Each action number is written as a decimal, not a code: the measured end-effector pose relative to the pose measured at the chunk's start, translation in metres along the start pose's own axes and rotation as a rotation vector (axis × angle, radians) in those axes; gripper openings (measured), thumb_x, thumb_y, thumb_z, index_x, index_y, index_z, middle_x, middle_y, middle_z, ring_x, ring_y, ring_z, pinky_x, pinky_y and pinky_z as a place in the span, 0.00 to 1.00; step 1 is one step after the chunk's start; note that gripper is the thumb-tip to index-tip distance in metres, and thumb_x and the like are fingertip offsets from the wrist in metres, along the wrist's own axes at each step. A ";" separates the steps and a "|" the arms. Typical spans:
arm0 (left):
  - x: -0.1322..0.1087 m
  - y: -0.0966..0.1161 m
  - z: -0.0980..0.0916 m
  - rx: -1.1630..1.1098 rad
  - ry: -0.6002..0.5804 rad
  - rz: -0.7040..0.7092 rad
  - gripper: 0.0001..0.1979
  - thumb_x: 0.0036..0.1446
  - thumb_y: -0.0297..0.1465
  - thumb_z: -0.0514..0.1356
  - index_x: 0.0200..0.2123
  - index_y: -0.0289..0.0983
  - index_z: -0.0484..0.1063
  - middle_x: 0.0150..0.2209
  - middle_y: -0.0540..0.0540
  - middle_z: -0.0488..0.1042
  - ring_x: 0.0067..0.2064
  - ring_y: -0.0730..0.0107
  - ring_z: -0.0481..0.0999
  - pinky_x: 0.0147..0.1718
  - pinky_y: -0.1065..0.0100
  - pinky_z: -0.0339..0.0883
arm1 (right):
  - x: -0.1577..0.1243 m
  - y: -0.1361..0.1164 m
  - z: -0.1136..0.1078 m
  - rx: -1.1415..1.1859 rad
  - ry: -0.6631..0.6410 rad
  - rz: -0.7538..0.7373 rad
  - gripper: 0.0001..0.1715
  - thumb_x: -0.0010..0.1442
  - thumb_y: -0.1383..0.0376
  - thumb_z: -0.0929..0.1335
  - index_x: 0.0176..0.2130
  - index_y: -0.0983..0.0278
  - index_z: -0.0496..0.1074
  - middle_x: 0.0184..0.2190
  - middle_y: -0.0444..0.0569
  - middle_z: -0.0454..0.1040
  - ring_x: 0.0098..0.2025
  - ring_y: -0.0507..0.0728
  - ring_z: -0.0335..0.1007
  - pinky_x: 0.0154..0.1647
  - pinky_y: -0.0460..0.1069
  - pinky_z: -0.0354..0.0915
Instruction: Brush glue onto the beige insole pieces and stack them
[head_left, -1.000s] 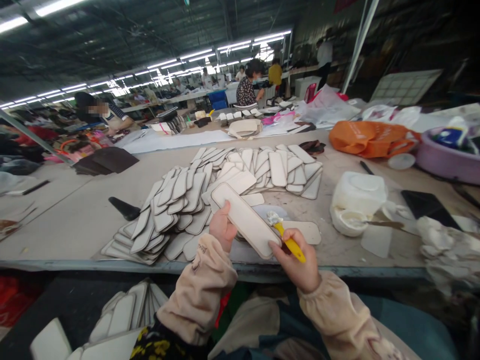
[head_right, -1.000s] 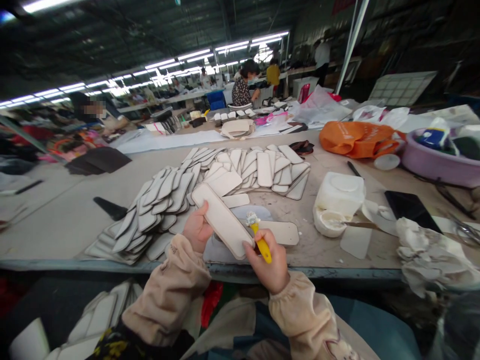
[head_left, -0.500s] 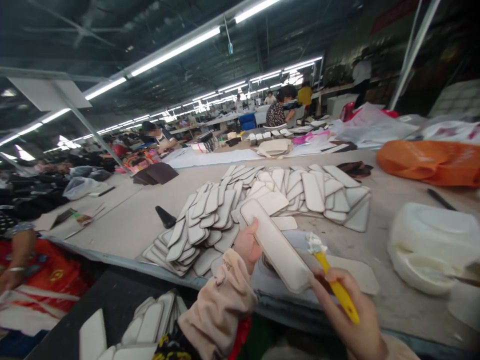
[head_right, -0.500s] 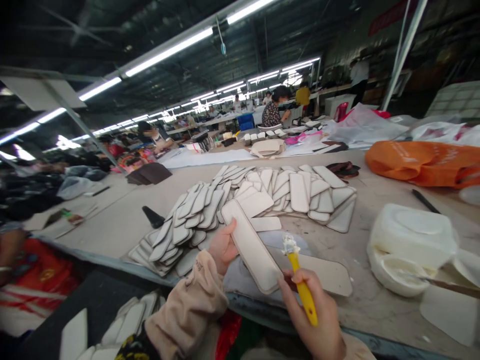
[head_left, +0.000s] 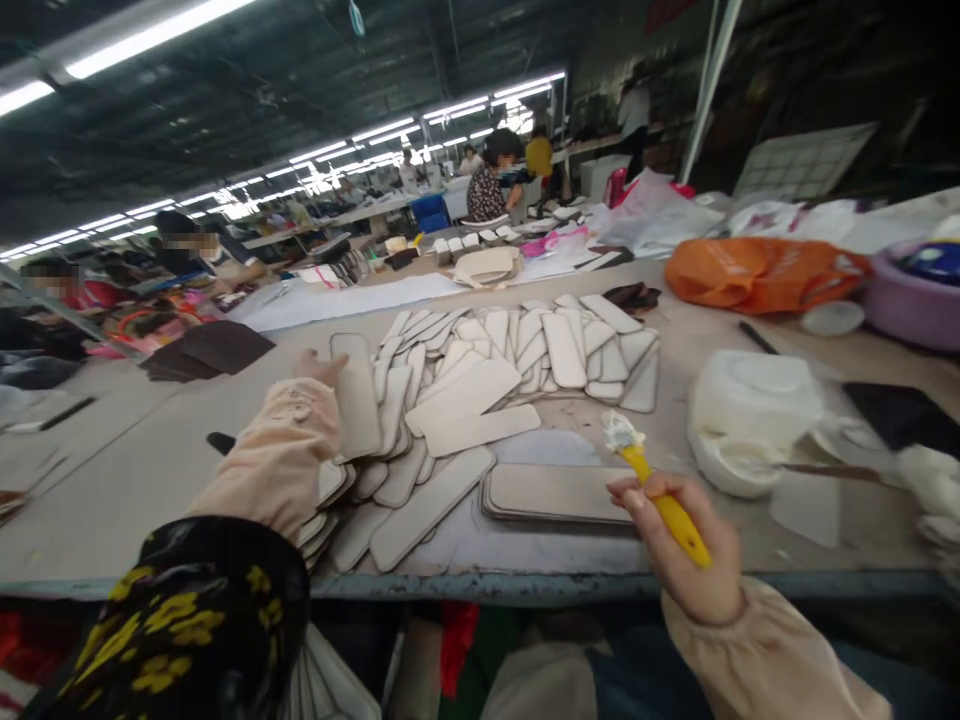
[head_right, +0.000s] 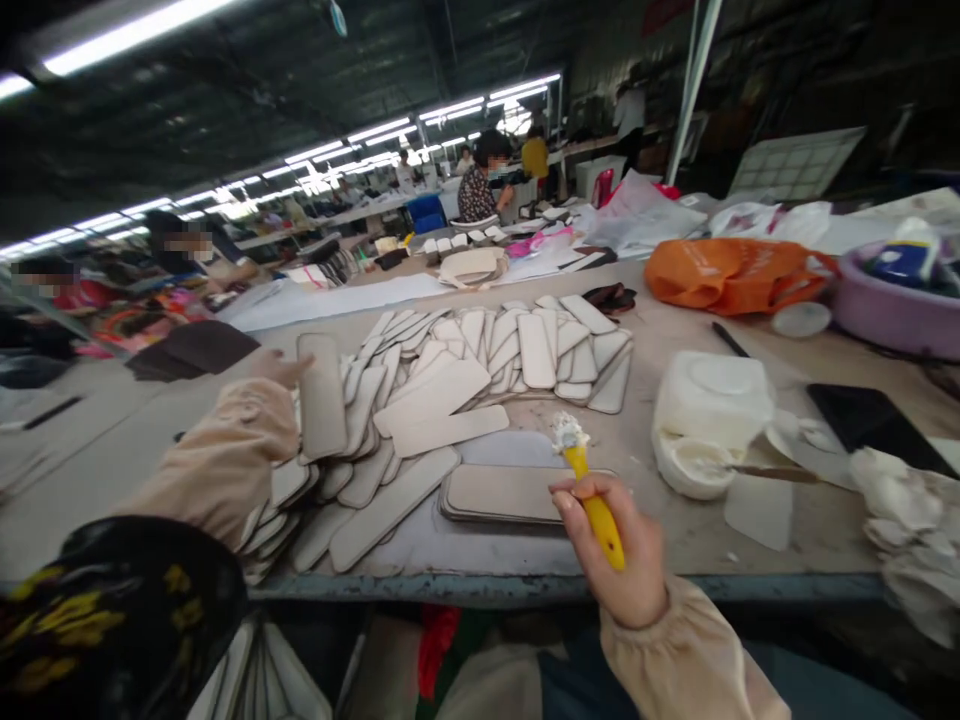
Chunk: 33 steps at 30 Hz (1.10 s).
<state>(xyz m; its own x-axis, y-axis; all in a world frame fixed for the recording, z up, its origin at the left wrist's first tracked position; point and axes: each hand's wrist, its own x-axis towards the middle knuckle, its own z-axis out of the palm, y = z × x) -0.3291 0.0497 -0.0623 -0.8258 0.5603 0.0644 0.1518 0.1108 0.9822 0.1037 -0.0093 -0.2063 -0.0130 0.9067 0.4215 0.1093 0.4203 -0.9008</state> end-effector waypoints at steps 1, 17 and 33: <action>-0.001 -0.004 0.000 0.098 0.017 0.042 0.10 0.51 0.20 0.62 0.38 0.29 0.70 0.37 0.48 0.76 0.52 0.58 0.71 0.56 0.55 0.60 | 0.002 0.001 -0.003 -0.001 -0.002 0.003 0.11 0.60 0.57 0.69 0.37 0.62 0.66 0.33 0.49 0.77 0.32 0.56 0.76 0.35 0.50 0.72; -0.211 -0.190 0.051 0.551 -0.712 0.843 0.37 0.52 0.41 0.64 0.64 0.44 0.57 0.68 0.38 0.49 0.68 0.44 0.50 0.62 0.42 0.52 | 0.049 -0.010 -0.086 -0.286 0.406 -0.017 0.23 0.64 0.50 0.62 0.36 0.66 0.72 0.17 0.42 0.64 0.20 0.51 0.62 0.23 0.47 0.60; -0.200 -0.201 0.050 0.476 -0.607 0.943 0.27 0.57 0.41 0.61 0.59 0.43 0.64 0.60 0.39 0.61 0.58 0.50 0.67 0.55 0.49 0.65 | 0.063 0.033 -0.128 -0.900 0.063 0.116 0.25 0.65 0.48 0.58 0.40 0.61 0.74 0.24 0.45 0.76 0.28 0.56 0.73 0.33 0.48 0.62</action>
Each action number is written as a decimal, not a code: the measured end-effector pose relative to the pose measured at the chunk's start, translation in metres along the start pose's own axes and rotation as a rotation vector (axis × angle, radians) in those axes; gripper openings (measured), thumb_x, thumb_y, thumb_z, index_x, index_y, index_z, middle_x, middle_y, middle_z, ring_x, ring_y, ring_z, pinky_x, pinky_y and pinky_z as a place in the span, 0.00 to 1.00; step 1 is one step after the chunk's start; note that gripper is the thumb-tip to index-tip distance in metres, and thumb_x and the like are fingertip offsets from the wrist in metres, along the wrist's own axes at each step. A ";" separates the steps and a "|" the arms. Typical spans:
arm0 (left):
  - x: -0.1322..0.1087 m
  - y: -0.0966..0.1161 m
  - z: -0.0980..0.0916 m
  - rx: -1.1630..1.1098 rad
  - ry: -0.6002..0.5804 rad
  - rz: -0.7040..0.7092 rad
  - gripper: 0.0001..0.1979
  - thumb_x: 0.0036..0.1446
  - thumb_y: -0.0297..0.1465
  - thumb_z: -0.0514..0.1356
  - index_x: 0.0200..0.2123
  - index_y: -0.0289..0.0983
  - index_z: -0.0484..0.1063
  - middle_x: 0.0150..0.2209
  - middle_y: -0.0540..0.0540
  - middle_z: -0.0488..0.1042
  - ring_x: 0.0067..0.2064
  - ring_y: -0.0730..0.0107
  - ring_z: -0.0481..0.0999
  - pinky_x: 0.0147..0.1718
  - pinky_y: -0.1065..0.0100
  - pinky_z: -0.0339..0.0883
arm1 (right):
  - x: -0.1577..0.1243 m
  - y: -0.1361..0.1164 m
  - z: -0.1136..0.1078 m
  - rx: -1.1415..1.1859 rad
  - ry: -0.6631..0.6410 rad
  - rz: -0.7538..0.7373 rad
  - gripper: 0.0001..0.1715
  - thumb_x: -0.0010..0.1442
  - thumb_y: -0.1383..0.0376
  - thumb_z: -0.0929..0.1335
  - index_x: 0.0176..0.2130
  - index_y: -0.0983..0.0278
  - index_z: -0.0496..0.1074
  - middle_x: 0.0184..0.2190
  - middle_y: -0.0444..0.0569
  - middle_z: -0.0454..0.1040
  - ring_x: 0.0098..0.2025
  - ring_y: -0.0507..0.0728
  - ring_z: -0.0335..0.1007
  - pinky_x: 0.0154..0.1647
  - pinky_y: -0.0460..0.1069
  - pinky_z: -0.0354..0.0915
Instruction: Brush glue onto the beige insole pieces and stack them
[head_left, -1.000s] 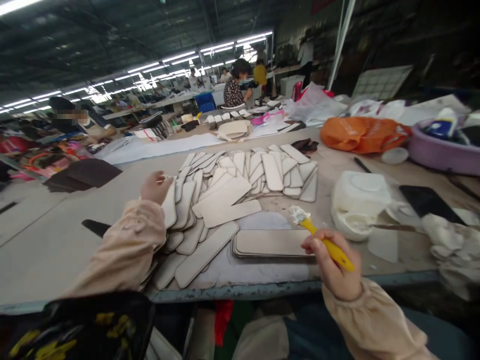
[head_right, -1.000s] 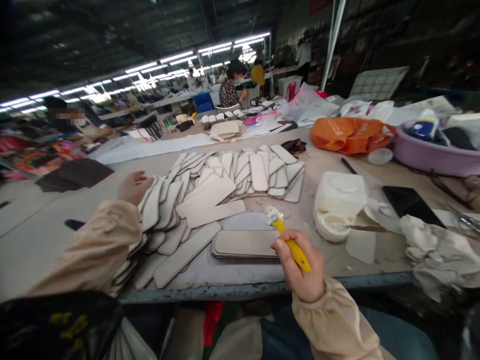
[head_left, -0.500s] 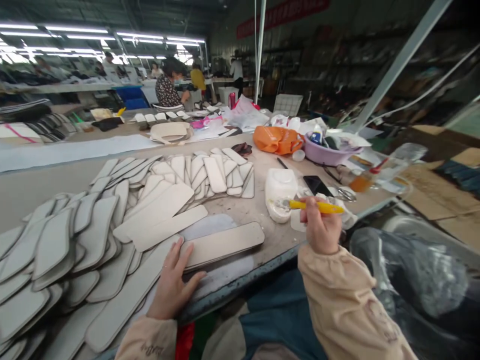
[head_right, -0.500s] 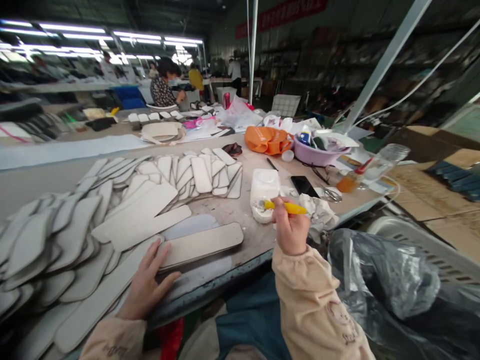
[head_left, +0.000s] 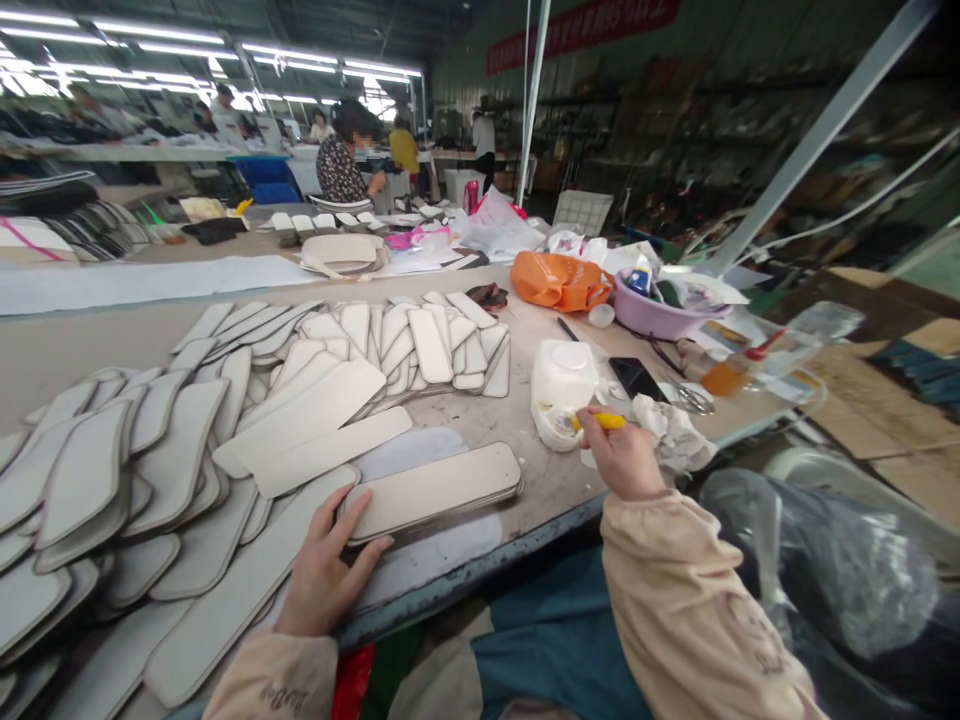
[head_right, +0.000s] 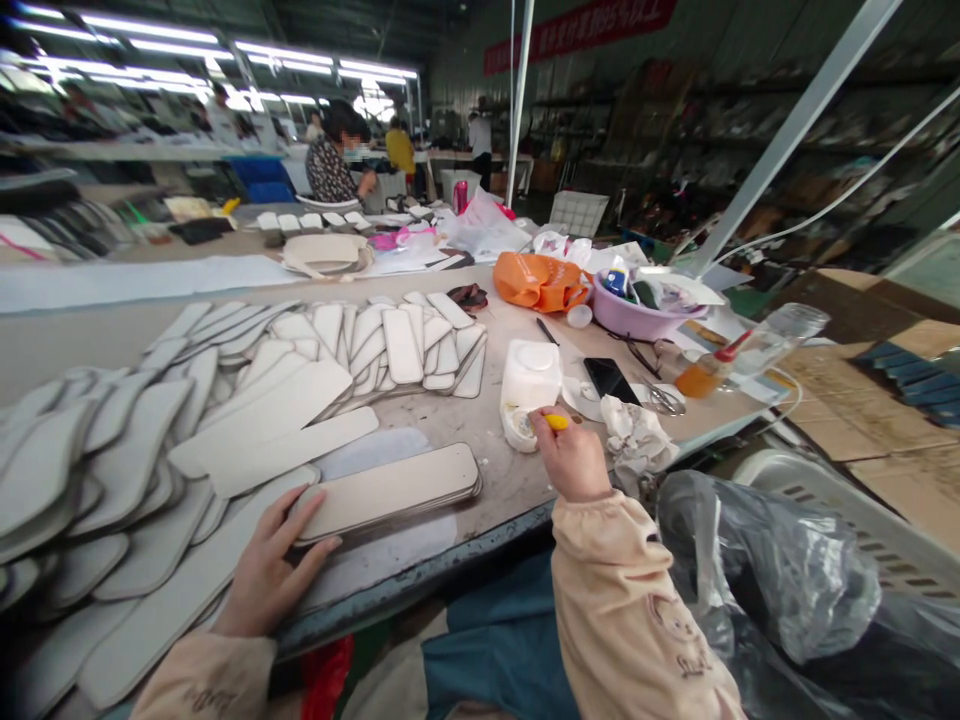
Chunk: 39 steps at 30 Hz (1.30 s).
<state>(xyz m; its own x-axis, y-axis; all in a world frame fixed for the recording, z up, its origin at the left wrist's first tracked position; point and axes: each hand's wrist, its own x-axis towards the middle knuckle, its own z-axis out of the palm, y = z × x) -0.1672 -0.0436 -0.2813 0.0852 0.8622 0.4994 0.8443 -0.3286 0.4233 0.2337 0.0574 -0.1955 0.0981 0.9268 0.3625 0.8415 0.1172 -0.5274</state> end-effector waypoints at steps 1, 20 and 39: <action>0.000 0.001 -0.001 -0.004 0.000 0.000 0.27 0.57 0.40 0.61 0.59 0.43 0.63 0.60 0.39 0.61 0.58 0.50 0.67 0.55 0.49 0.65 | 0.002 0.000 0.003 -0.003 -0.026 0.012 0.24 0.65 0.49 0.59 0.42 0.61 0.74 0.22 0.45 0.76 0.28 0.56 0.73 0.33 0.49 0.62; 0.003 0.006 -0.009 -0.164 0.013 -0.045 0.29 0.55 0.35 0.63 0.60 0.43 0.63 0.57 0.41 0.64 0.58 0.51 0.66 0.57 0.51 0.63 | 0.002 0.008 -0.006 0.542 0.245 0.470 0.32 0.59 0.42 0.62 0.38 0.68 0.75 0.18 0.46 0.73 0.16 0.48 0.61 0.17 0.43 0.60; 0.000 0.009 -0.014 -0.308 -0.045 -0.126 0.37 0.52 0.39 0.65 0.63 0.39 0.56 0.61 0.37 0.62 0.62 0.50 0.61 0.61 0.48 0.56 | -0.009 -0.033 -0.012 1.175 0.268 0.438 0.20 0.53 0.51 0.70 0.32 0.65 0.70 0.14 0.40 0.63 0.16 0.47 0.55 0.13 0.41 0.48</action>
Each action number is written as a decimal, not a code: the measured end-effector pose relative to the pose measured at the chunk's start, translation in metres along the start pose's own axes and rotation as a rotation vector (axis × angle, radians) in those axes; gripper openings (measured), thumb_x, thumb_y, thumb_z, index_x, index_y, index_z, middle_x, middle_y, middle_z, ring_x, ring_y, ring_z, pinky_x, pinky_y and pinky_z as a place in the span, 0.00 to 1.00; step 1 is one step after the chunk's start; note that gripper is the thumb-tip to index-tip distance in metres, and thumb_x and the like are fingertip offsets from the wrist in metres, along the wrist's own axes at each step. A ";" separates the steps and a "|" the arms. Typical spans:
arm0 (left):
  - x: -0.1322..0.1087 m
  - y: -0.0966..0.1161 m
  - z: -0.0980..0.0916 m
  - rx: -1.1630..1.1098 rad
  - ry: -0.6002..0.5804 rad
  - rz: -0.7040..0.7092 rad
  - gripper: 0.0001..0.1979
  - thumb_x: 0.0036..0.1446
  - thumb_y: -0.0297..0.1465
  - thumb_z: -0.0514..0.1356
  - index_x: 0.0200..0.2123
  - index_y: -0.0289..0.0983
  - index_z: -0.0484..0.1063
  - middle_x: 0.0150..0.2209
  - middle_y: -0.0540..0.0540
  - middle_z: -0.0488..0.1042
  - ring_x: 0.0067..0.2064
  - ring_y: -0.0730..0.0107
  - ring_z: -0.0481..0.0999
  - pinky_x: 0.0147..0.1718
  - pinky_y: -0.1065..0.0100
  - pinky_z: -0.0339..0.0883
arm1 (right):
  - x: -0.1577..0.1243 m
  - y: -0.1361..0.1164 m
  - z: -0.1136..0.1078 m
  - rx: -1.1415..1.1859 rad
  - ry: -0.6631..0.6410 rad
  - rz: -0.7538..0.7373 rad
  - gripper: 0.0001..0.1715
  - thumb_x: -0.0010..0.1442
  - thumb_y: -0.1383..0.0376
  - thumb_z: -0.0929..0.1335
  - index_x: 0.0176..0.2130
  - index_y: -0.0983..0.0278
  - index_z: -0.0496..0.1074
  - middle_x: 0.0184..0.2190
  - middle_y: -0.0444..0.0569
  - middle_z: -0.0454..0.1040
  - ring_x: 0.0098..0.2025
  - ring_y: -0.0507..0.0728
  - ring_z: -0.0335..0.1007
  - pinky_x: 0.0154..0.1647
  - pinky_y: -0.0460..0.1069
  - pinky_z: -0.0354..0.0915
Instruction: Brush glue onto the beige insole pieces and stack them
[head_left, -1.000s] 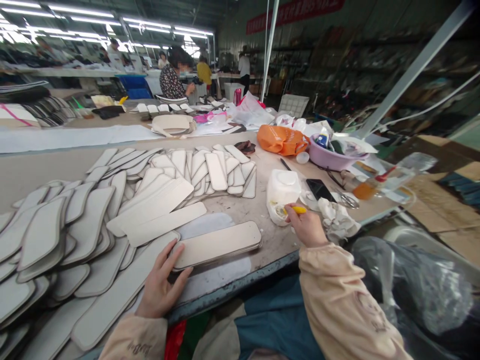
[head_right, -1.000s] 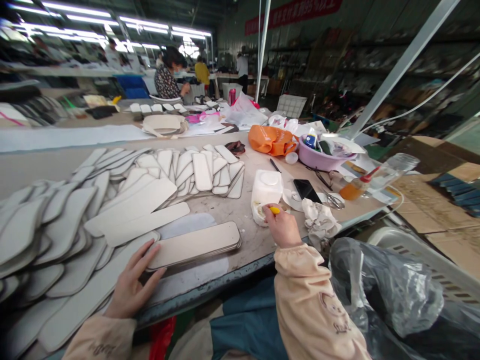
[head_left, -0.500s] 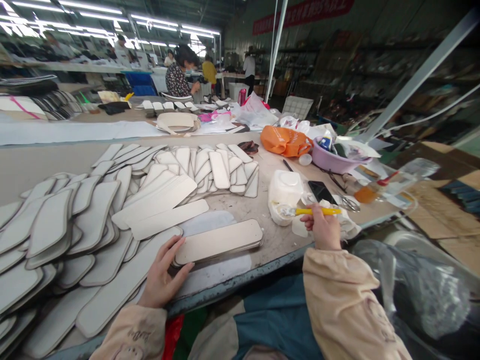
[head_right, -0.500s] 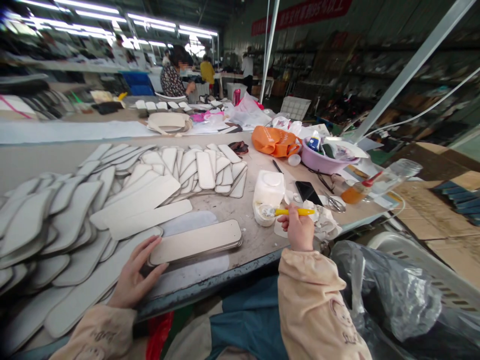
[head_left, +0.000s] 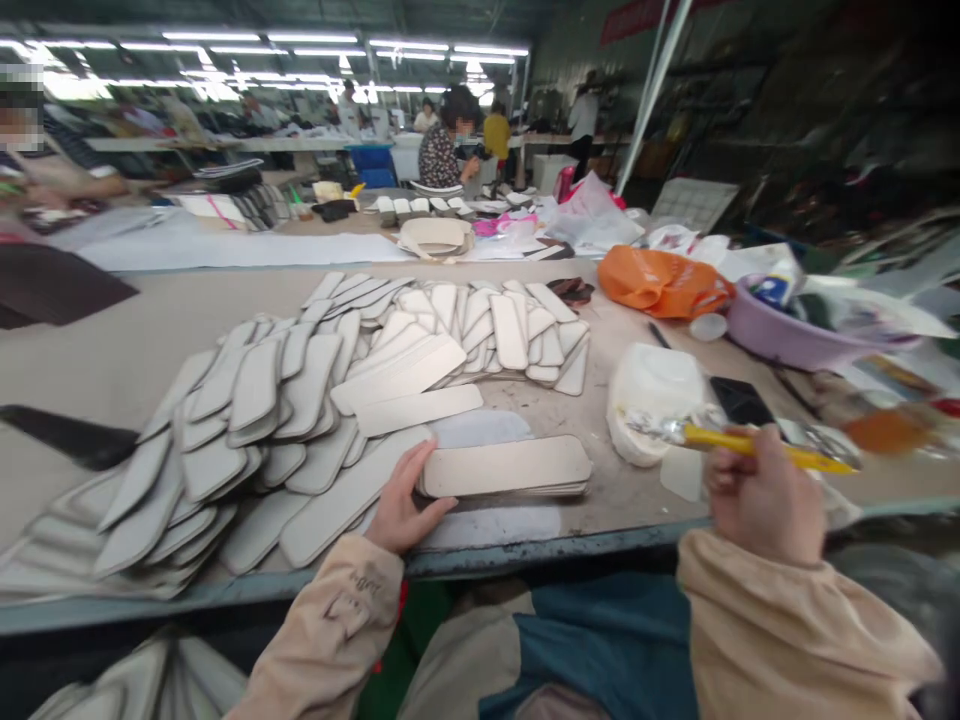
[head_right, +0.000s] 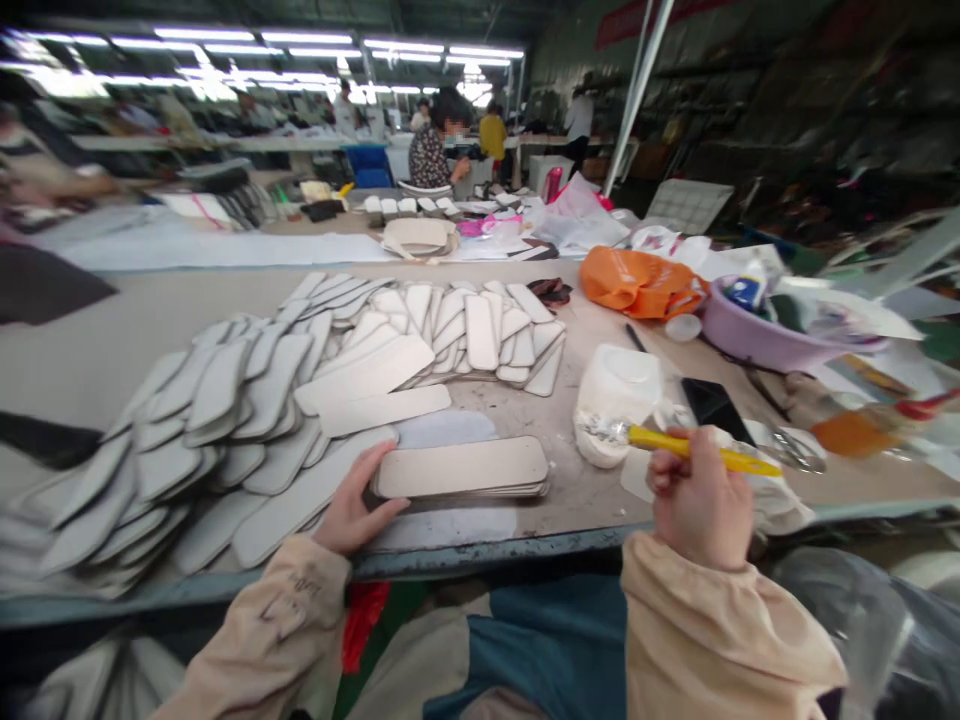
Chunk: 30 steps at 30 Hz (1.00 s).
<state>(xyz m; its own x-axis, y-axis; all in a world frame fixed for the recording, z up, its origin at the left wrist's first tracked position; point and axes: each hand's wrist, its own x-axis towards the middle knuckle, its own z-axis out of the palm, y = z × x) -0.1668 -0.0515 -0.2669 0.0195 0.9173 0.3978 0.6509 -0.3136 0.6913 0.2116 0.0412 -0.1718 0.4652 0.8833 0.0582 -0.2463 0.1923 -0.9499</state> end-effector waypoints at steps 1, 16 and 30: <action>0.001 0.001 -0.001 -0.025 -0.006 -0.006 0.39 0.52 0.39 0.65 0.64 0.38 0.54 0.61 0.37 0.62 0.62 0.50 0.61 0.61 0.48 0.56 | -0.008 0.003 0.011 0.030 -0.061 0.030 0.18 0.54 0.52 0.70 0.32 0.65 0.70 0.14 0.40 0.63 0.16 0.47 0.54 0.14 0.41 0.48; 0.000 -0.008 0.003 -0.188 -0.015 -0.072 0.47 0.50 0.38 0.66 0.67 0.38 0.45 0.60 0.37 0.62 0.61 0.51 0.62 0.62 0.49 0.53 | -0.132 0.075 0.131 -0.205 -0.698 0.292 0.28 0.57 0.43 0.66 0.39 0.65 0.67 0.19 0.43 0.72 0.16 0.49 0.64 0.16 0.42 0.61; 0.003 -0.003 -0.003 -0.122 -0.031 -0.099 0.45 0.50 0.39 0.66 0.66 0.39 0.47 0.59 0.38 0.63 0.62 0.51 0.61 0.63 0.48 0.51 | -0.071 0.056 0.079 -0.652 -0.451 0.014 0.28 0.61 0.45 0.61 0.30 0.64 0.72 0.14 0.43 0.68 0.16 0.51 0.61 0.20 0.47 0.59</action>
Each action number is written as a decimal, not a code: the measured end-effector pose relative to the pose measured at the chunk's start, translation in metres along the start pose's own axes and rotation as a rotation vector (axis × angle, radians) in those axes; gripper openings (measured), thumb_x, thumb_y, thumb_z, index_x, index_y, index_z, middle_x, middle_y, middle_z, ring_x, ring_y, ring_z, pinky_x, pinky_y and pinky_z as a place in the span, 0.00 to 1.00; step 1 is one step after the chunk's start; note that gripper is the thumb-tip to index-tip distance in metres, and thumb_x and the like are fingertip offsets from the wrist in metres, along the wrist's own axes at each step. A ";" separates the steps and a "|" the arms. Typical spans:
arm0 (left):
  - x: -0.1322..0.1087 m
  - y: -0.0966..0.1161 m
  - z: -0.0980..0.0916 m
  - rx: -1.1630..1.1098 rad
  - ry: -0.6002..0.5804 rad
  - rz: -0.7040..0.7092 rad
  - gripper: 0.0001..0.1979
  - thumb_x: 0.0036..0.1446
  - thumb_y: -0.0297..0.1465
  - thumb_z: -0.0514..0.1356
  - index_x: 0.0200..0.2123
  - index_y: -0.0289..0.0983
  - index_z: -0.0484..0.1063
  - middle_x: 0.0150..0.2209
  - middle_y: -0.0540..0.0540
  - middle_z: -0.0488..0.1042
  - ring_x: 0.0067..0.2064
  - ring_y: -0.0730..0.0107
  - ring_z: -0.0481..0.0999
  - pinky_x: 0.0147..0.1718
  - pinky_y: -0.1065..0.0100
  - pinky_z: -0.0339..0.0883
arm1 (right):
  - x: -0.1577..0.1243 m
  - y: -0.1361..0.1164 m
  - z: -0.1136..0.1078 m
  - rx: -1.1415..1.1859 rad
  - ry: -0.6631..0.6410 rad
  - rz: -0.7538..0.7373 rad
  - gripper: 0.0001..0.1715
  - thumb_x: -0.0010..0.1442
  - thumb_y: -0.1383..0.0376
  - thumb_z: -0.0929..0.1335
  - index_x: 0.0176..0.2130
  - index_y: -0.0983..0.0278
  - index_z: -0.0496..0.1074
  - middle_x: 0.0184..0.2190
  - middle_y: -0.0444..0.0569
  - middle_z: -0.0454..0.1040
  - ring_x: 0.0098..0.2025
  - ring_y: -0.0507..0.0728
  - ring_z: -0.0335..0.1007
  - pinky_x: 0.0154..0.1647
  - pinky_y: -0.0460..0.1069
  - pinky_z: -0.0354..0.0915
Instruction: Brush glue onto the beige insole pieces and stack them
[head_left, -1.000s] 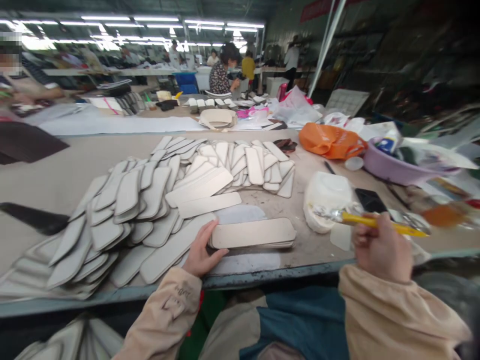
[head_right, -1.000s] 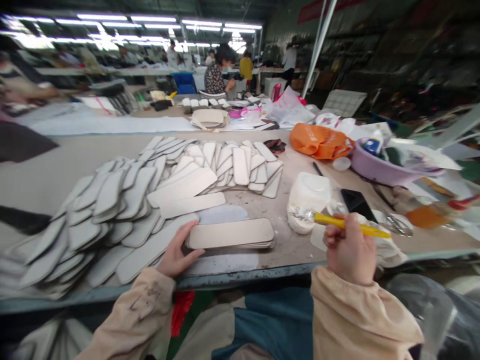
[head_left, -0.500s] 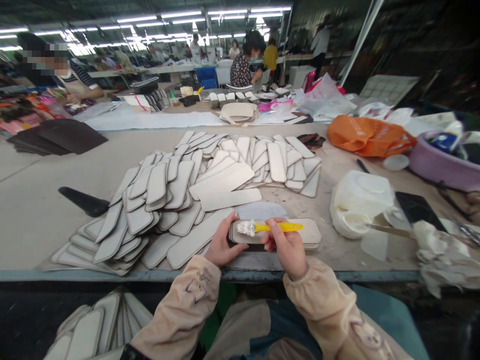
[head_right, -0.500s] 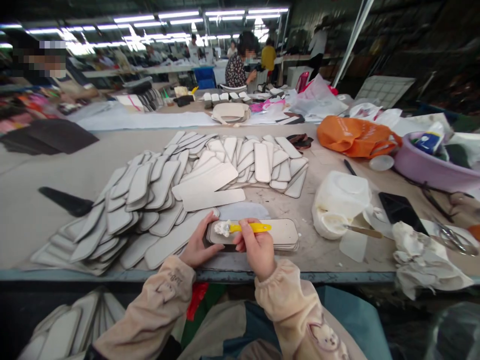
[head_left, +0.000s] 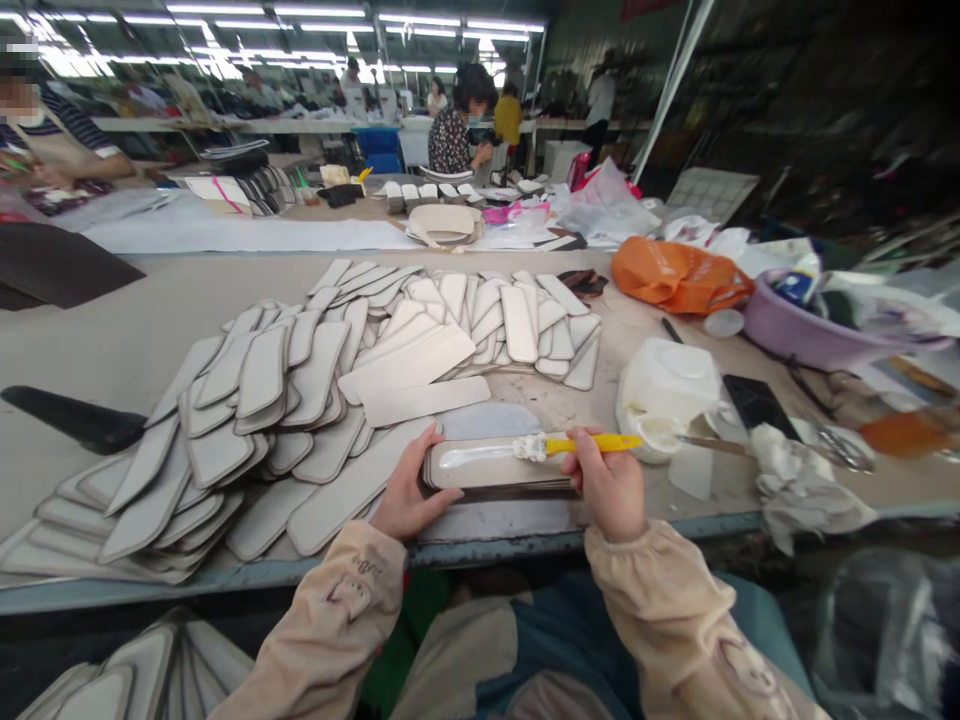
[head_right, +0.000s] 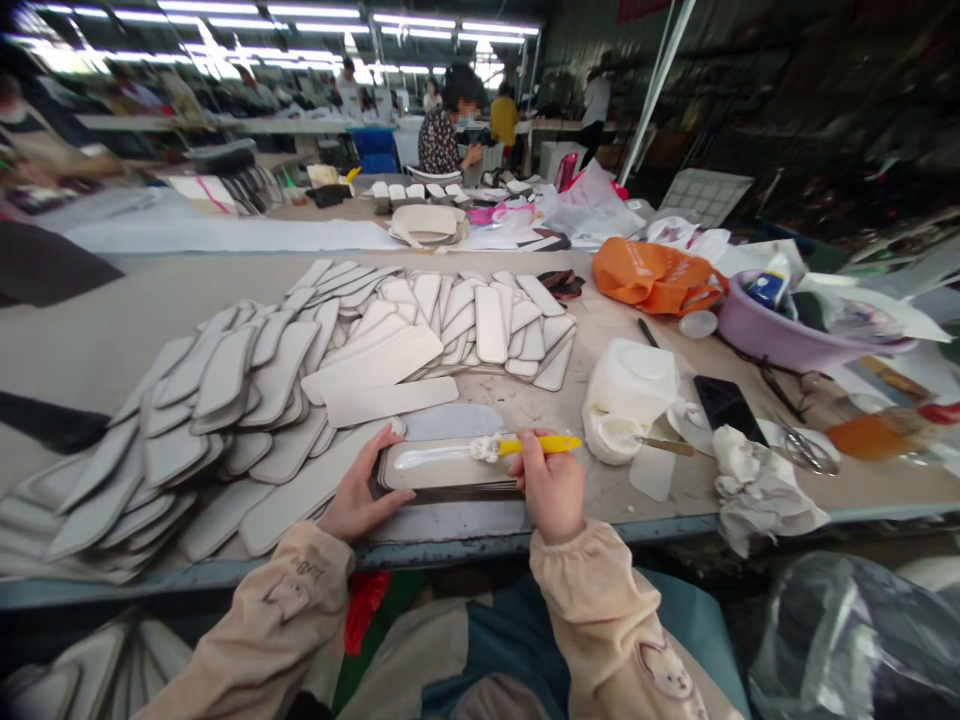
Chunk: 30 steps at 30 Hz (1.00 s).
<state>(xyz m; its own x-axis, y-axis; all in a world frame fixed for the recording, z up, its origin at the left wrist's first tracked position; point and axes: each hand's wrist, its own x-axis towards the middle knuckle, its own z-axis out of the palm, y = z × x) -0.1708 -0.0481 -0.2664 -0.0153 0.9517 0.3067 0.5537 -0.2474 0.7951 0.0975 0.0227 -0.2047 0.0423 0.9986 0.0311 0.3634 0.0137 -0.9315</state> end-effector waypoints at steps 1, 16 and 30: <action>0.000 0.001 0.000 0.010 -0.001 -0.005 0.44 0.50 0.39 0.66 0.66 0.39 0.48 0.59 0.38 0.63 0.63 0.50 0.60 0.63 0.47 0.51 | 0.002 0.002 -0.009 -0.041 0.034 -0.002 0.27 0.61 0.45 0.61 0.30 0.64 0.73 0.14 0.43 0.67 0.16 0.52 0.62 0.21 0.47 0.60; 0.001 0.005 0.000 0.065 0.001 -0.023 0.42 0.50 0.39 0.66 0.64 0.38 0.52 0.59 0.37 0.63 0.63 0.50 0.60 0.62 0.47 0.52 | -0.005 -0.008 -0.043 -0.134 0.232 -0.092 0.21 0.63 0.51 0.62 0.32 0.63 0.72 0.16 0.43 0.68 0.20 0.53 0.66 0.27 0.48 0.61; 0.001 -0.004 0.002 0.011 0.015 0.026 0.46 0.48 0.42 0.67 0.66 0.38 0.49 0.58 0.37 0.64 0.62 0.50 0.61 0.62 0.48 0.52 | -0.034 -0.014 0.065 0.402 -0.285 0.118 0.27 0.59 0.43 0.64 0.37 0.65 0.68 0.16 0.41 0.69 0.15 0.49 0.60 0.15 0.43 0.57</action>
<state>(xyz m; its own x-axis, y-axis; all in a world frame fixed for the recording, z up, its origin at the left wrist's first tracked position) -0.1717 -0.0460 -0.2705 -0.0135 0.9420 0.3353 0.5633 -0.2699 0.7809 0.0302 -0.0085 -0.2166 -0.2148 0.9679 -0.1305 -0.0179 -0.1375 -0.9903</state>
